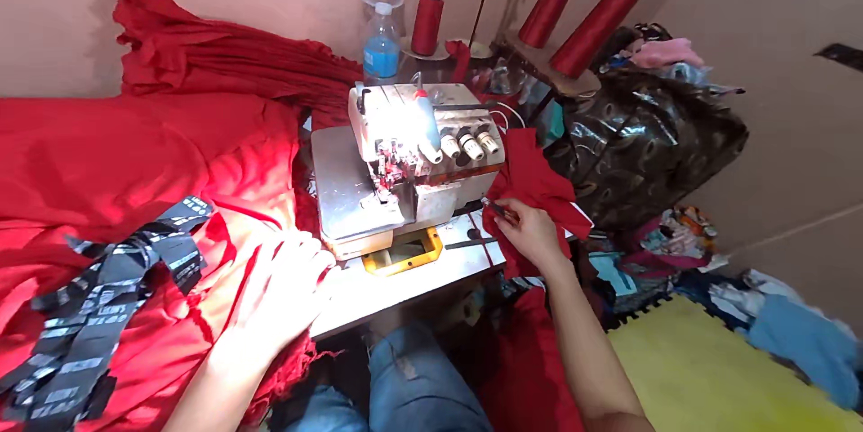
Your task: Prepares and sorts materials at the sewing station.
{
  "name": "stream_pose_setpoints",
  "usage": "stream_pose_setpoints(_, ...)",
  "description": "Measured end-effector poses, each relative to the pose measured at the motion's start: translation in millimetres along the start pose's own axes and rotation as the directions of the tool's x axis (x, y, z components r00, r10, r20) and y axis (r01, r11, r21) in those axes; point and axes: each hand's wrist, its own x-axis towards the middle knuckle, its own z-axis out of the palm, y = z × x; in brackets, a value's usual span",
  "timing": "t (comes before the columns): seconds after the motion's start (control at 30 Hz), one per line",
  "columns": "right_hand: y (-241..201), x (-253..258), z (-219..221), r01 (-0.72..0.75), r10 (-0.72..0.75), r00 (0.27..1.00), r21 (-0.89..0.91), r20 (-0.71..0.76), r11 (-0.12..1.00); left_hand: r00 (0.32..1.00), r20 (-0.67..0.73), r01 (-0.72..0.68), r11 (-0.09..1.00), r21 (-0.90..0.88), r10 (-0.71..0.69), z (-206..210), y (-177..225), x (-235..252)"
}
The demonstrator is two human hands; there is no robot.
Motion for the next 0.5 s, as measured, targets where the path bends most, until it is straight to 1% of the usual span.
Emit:
stream_pose_setpoints(0.07, 2.7, 12.3, -0.4, -0.025, 0.026, 0.999, -0.064, 0.022, 0.998, 1.0, -0.001, -0.014, 0.998, 0.065, 0.014, -2.8, 1.7, 1.1)
stream_pose_setpoints(0.13, 5.2, 15.7, -8.2, -0.052, 0.054, 0.998, -0.091, 0.023, 0.995, 1.0, 0.003, -0.012, 0.993, 0.121, 0.012, -4.6, 1.2, 0.7)
stream_pose_setpoints(0.2, 12.4, 14.4, -17.9, -0.05, 0.053, 0.998, -0.114, 0.019, 0.992, 1.0, -0.018, -0.01, 0.992, 0.124, 0.013, -1.9, -0.2, -1.3)
stream_pose_setpoints(0.3, 21.4, 15.5, -25.7, -0.017, 0.025, 0.999, -0.205, 0.039, 0.979, 1.0, -0.014, -0.007, 0.992, 0.127, 0.009, 0.9, -0.8, -3.0)
stream_pose_setpoints(0.4, 17.7, 16.6, -28.8, 0.001, 0.012, 0.999, -0.263, 0.048, 0.965, 1.0, 0.003, -0.007, 0.994, 0.105, 0.006, -0.1, -0.4, -1.9)
stream_pose_setpoints(0.5, 7.3, 17.9, -28.2, 0.008, 0.011, 0.998, -0.278, 0.064, 0.961, 0.999, -0.013, -0.03, 0.991, 0.128, 0.032, 0.1, -1.1, -2.1)
